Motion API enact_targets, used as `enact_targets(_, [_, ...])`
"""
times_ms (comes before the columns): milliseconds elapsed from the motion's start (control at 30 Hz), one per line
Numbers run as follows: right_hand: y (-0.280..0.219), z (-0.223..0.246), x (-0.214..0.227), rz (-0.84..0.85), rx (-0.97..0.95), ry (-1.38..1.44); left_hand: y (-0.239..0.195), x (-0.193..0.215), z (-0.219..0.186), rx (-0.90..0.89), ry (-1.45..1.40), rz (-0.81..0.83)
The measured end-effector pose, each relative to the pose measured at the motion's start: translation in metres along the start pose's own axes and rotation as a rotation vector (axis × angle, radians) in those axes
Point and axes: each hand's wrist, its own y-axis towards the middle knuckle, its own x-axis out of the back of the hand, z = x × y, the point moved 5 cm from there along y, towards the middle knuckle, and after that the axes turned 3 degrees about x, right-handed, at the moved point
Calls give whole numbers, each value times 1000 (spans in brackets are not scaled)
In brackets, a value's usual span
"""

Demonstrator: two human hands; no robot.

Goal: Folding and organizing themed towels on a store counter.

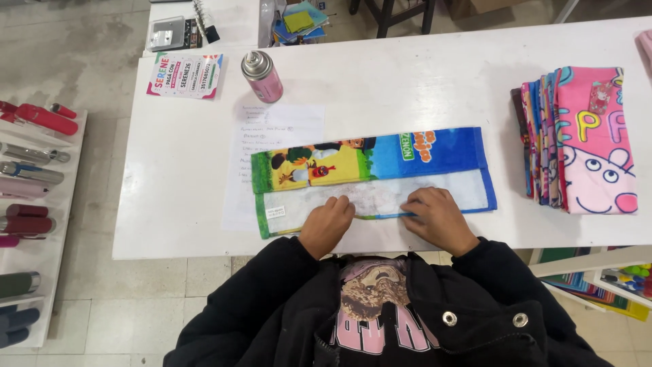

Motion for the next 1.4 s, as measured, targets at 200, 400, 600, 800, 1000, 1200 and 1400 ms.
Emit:
enact_targets(200, [4, 14, 4, -104, 2, -27, 15, 13, 3, 6, 45, -155])
enact_targets(400, [0, -5, -9, -133, -40, -28, 24, 28, 5, 181, -40, -179])
enact_targets(600, [1, -4, 23, 9, -80, -6, -5, 39, 21, 172, 218, -98])
enact_targets(800, [-36, -43, 63, -1, -228, -91, -53, 96, 82, 318, -56, -80])
enact_targets(1000, [-60, -83, 87, -164, -343, 27, -76, 101, 144, 403, -606, -121])
enact_targets(1200, [-60, -131, 66, -440, -456, 316, -64, 61, 192, 611, -843, -205])
enact_targets(1400, [-63, -136, 53, -395, -528, -10, -65, 52, 193, 734, -569, -97])
